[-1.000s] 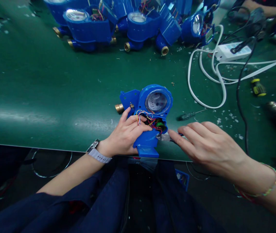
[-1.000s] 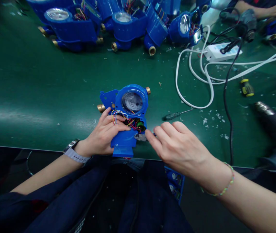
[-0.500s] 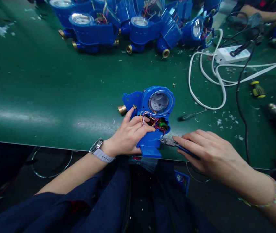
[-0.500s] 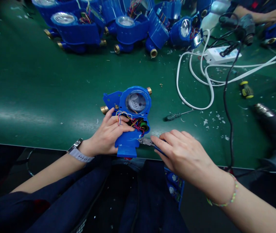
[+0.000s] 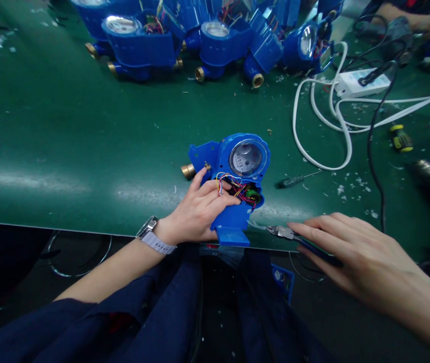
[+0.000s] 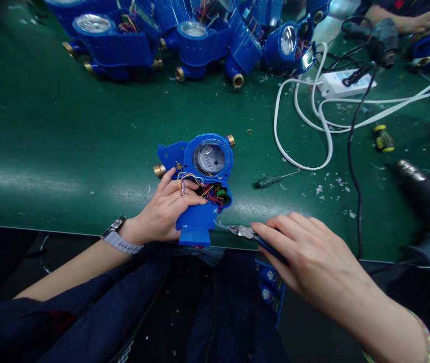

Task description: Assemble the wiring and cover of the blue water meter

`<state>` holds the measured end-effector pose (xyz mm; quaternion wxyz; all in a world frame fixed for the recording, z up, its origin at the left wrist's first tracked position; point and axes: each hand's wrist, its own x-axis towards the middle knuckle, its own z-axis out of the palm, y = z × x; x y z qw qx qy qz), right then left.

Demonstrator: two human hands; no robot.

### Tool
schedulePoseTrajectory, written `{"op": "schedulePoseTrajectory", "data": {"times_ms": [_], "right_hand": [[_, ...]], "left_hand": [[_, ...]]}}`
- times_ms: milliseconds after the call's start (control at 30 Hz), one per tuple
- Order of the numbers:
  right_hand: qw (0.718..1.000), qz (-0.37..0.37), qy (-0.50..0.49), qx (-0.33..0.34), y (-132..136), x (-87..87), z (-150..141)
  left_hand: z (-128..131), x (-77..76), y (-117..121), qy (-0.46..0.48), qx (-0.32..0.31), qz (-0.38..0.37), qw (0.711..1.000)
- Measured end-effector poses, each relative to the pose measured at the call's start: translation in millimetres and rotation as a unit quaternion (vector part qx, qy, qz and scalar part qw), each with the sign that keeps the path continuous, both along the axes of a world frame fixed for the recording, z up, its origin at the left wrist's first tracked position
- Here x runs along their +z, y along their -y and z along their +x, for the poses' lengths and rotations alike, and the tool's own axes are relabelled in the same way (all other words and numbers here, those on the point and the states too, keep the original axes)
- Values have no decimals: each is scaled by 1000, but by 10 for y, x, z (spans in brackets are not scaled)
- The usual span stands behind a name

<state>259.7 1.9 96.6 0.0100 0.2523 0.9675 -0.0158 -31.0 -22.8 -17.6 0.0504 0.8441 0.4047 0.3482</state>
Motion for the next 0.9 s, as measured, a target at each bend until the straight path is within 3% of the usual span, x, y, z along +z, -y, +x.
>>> {"op": "schedulePoseTrajectory", "data": {"times_ms": [100, 200, 300, 467, 900], "right_hand": [[998, -52, 28, -36, 51, -16, 99], [992, -92, -35, -74, 158, -90, 81], [982, -44, -114, -142, 293, -233, -59], [963, 35, -160, -215, 476, -460, -350], [933, 79, -199, -290, 598, -569, -593]], "left_hand": [[3, 6, -2, 1, 3, 3, 1000], [7, 12, -1, 5, 3, -2, 1000], [15, 25, 7, 28, 6, -9, 1000], [36, 37, 23, 66, 11, -11, 998], [127, 37, 78, 68, 38, -11, 997]]}}
